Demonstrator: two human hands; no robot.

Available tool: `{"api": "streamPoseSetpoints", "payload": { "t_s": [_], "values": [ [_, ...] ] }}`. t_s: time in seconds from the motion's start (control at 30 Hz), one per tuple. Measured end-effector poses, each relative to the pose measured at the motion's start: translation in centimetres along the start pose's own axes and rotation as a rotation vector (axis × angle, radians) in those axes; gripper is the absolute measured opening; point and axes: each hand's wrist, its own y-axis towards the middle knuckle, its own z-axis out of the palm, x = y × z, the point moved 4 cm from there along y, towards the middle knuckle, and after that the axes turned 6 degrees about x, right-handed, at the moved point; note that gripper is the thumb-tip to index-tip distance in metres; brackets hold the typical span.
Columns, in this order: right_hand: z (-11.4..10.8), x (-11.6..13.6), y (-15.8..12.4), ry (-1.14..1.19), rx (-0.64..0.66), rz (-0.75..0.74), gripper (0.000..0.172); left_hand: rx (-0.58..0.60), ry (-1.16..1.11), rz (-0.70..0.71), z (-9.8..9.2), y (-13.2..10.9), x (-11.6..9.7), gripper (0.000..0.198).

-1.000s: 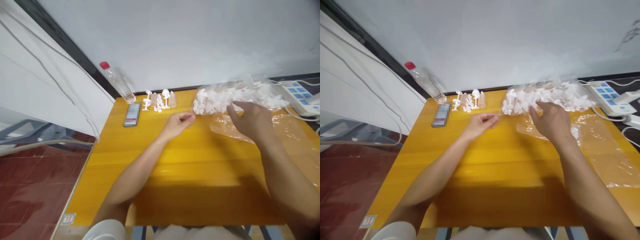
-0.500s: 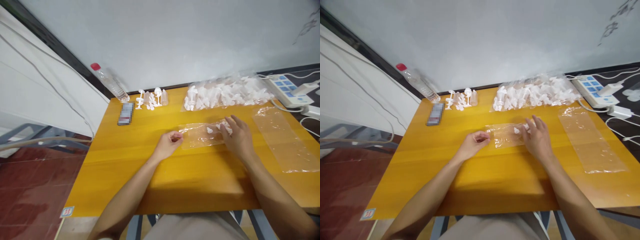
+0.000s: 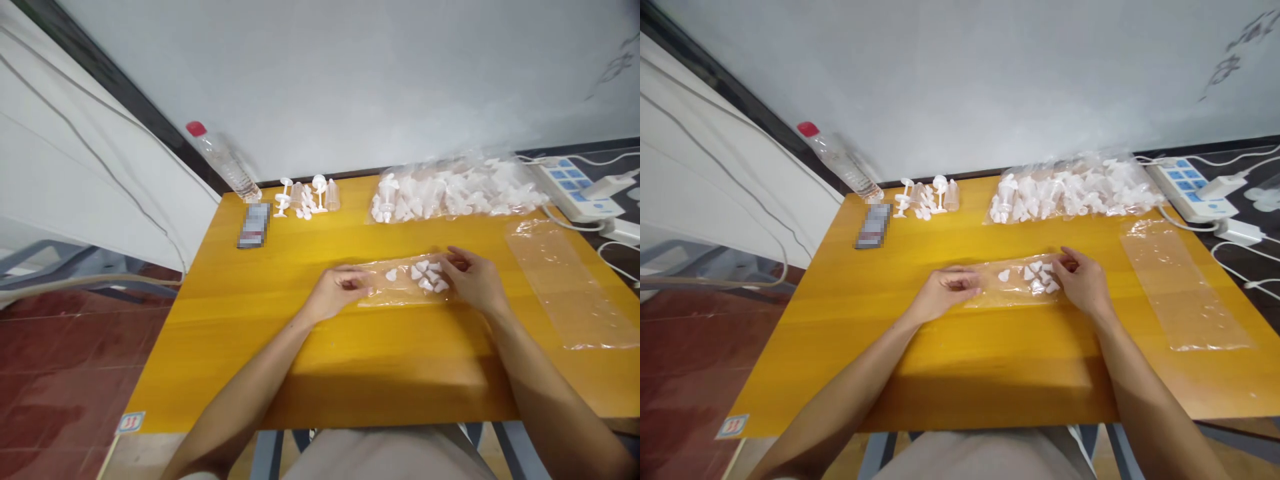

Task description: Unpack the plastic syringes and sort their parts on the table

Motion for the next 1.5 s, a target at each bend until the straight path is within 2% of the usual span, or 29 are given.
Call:
{"api": "streamPoseSetpoints", "payload": {
  "t_s": [0.1, 0.17, 0.33, 0.43, 0.6, 0.77, 0.83, 1.07, 1.2, 1.33, 1.4, 1.5],
  "values": [
    [-0.4, 1.2, -0.4, 0.138, 0.022, -0.009, 0.056, 0.054, -0.031, -0.028, -0.2, -0.4, 0.6, 0.044],
    [-1.0, 2.9, -1.0, 0.149, 0.002, -0.036, 0.051, 0.072, -0.047, -0.068, -0.4, -0.5, 1.3, 0.045],
    [-1.9, 7.7, -2.2, 0.038, -0.018, -0.163, 0.045, 0.034, -0.072, -0.051, -0.7, -0.5, 2.2, 0.048],
    [-2.3, 9.3, -2.0, -0.056, -0.049, -0.217, 0.040, -0.006, -0.056, -0.006, -0.7, -0.7, 2.2, 0.043],
    [-2.5, 9.4, -1.3, -0.057, -0.087, -0.175, 0.038, -0.129, 0.073, 0.145, -0.7, -1.4, 1.8, 0.042],
    [-2.8, 9.7, -1.4, -0.027, -0.087, -0.151, 0.037, -0.159, 0.469, 0.406, -0.3, -1.9, 0.5, 0.040],
    [-3.2, 10.4, -1.6, -0.024, -0.097, -0.172, 0.036, -0.164, 0.567, 0.467, -0.1, -2.1, 0.2, 0.041],
    [-5.0, 12.7, -2.6, -0.115, -0.208, -0.215, 0.033, -0.131, 0.700, 0.442, 0.3, -2.3, 0.2, 0.045],
    [-5.5, 13.2, -3.4, -0.106, -0.229, -0.255, 0.032, -0.085, 0.794, 0.377, 1.2, -2.0, 0.0, 0.059],
    [-5.7, 13.9, -4.3, -0.067, -0.214, -0.300, 0.031, -0.095, 0.810, 0.317, 2.7, -1.1, -0.3, 0.071],
    [-5.7, 14.1, -4.5, -0.055, -0.203, -0.313, 0.030, -0.127, 0.807, 0.326, 3.3, -0.6, -0.4, 0.066],
    [-6.3, 13.7, -4.9, -0.054, -0.248, -0.319, 0.028, -0.171, 0.797, 0.359, 3.6, -0.2, -0.4, 0.047]
  ]
}}
